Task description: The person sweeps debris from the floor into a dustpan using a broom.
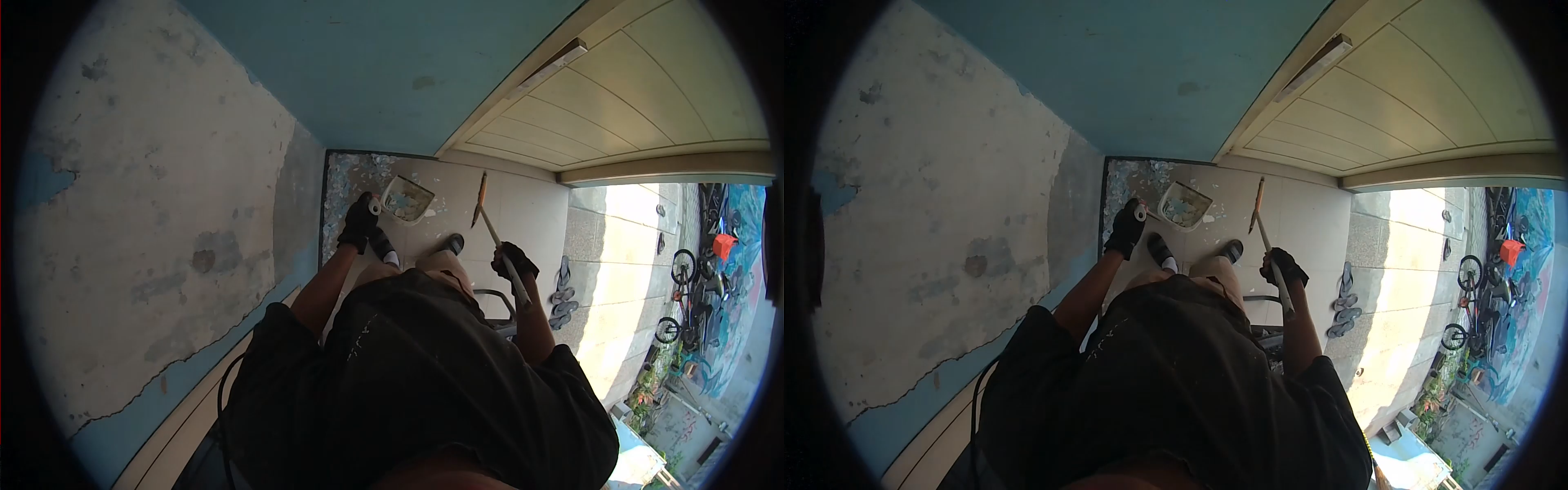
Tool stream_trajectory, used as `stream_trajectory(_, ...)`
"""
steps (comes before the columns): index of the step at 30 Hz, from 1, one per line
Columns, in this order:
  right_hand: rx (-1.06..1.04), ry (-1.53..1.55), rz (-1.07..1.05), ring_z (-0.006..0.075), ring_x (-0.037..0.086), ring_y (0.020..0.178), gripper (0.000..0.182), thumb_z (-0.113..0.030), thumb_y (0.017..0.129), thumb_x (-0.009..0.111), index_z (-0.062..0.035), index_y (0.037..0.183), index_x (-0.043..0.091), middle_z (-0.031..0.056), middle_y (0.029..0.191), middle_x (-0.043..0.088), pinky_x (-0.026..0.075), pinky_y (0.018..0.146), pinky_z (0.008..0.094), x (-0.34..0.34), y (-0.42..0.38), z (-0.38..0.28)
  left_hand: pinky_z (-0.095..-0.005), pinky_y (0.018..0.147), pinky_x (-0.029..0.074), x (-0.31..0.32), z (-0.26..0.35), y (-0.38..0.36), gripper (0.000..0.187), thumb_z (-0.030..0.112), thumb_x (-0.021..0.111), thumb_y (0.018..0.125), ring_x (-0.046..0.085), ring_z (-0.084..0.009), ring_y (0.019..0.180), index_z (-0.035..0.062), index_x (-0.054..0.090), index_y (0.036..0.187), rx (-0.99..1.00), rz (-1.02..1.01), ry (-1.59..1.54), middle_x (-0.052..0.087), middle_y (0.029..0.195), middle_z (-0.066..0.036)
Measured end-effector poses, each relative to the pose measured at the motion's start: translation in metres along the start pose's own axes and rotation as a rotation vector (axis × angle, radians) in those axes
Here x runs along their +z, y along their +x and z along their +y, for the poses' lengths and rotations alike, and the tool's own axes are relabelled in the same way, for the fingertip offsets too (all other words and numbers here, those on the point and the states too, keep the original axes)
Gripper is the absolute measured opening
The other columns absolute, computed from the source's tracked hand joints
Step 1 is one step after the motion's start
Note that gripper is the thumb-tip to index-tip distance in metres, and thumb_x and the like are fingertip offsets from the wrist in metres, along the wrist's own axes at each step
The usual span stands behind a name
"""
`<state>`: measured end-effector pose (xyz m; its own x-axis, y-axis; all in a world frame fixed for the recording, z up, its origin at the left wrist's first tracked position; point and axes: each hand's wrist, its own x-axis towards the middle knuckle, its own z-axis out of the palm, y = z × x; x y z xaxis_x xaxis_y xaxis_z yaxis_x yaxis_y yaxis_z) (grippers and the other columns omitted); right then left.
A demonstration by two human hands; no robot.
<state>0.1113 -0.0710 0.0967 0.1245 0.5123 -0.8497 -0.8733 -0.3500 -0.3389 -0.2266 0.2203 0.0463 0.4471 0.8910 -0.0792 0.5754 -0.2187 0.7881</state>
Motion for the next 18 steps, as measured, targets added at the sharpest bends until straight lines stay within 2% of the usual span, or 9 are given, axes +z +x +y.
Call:
stream_trajectory(2,0.008,-0.079,0.086,0.0168,0.05,0.051,0.015,-0.016,0.085,0.059,-0.0047,0.083,0.049,0.0053,0.065,0.051,0.047,0.05,0.0301,0.004,0.0,0.011,-0.043,0.071,0.05,-0.025,0.001,-0.007,0.013,0.017,0.057,0.087,0.063,-0.0362,0.088,0.0087,0.057,0.097,0.009,0.069,-0.032,0.066,0.091,-0.015)
stream_trajectory(4,-0.016,-0.058,0.163,0.017,0.047,0.047,0.01,-0.012,0.083,0.051,-0.004,0.078,0.049,0.0065,0.061,0.049,0.045,0.045,0.0303,0.017,-0.002,0.019,-0.0416,0.069,0.051,-0.029,-0.02,-0.014,0.01,0.017,0.058,0.087,0.063,-0.0362,0.085,0.0092,0.057,0.093,0.083,0.18,-0.142,0.065,0.087,-0.015)
stream_trajectory(5,-0.011,-0.054,0.179,0.017,0.047,0.047,0.01,-0.012,0.083,0.051,-0.004,0.078,0.049,0.0065,0.061,0.049,0.045,0.045,0.0303,0.026,-0.009,0.021,-0.0416,0.069,0.051,-0.031,-0.024,-0.016,0.01,0.017,0.058,0.087,0.063,-0.0362,0.085,0.0092,0.057,0.093,0.076,0.166,-0.148,0.065,0.087,-0.015)
stream_trajectory(7,-0.055,-0.143,0.103,0.017,0.046,0.047,0.011,-0.013,0.083,0.051,-0.004,0.077,0.049,0.0067,0.06,0.048,0.045,0.045,0.0302,0.047,-0.026,0.022,-0.0412,0.069,0.051,-0.035,-0.024,-0.022,0.009,0.015,0.059,0.086,0.064,-0.0346,0.084,0.0091,0.057,0.093,0.118,0.181,-0.065,0.066,0.087,-0.014)
stream_trajectory(8,-0.039,-0.129,0.118,0.0167,0.047,0.048,0.013,-0.014,0.084,0.051,-0.0038,0.076,0.049,0.0071,0.06,0.048,0.045,0.045,0.0299,0.048,-0.024,0.023,-0.0387,0.074,0.048,-0.037,-0.018,-0.027,0.012,0.008,0.06,0.082,0.062,-0.0326,0.086,0.0061,0.056,0.093,0.097,0.17,-0.018,0.063,0.089,-0.014)
stream_trajectory(11,0.05,-0.062,0.112,0.0182,0.046,0.047,0.017,-0.018,0.085,0.057,-0.0038,0.078,0.05,0.0053,0.061,0.05,0.044,0.047,0.0298,0.029,0.001,0.021,-0.0392,0.073,0.049,-0.038,-0.022,-0.033,0.013,0.011,0.061,0.082,0.063,-0.0324,0.087,0.0064,0.057,0.094,0.061,0.139,0.033,0.064,0.09,-0.014)
stream_trajectory(15,0.027,-0.161,0.074,0.0188,0.047,0.047,0.014,-0.015,0.086,0.055,-0.0042,0.078,0.05,0.0062,0.061,0.05,0.044,0.048,0.0302,0.037,0.01,0.009,-0.04,0.073,0.05,-0.046,-0.027,-0.034,0.016,0.015,0.063,0.082,0.063,-0.0329,0.087,0.007,0.058,0.095,0.001,0.162,0.102,0.064,0.092,-0.015)
stream_trajectory(18,0.039,-0.226,-0.02,0.019,0.048,0.048,0.013,-0.015,0.085,0.055,-0.0044,0.079,0.05,0.0064,0.061,0.05,0.045,0.05,0.0308,0.045,0.013,-0.001,-0.044,0.069,0.05,-0.05,-0.027,-0.035,0.018,0.016,0.061,0.08,0.063,-0.0361,0.081,0.0097,0.059,0.096,0.077,0.282,0.2,0.065,0.087,-0.016)
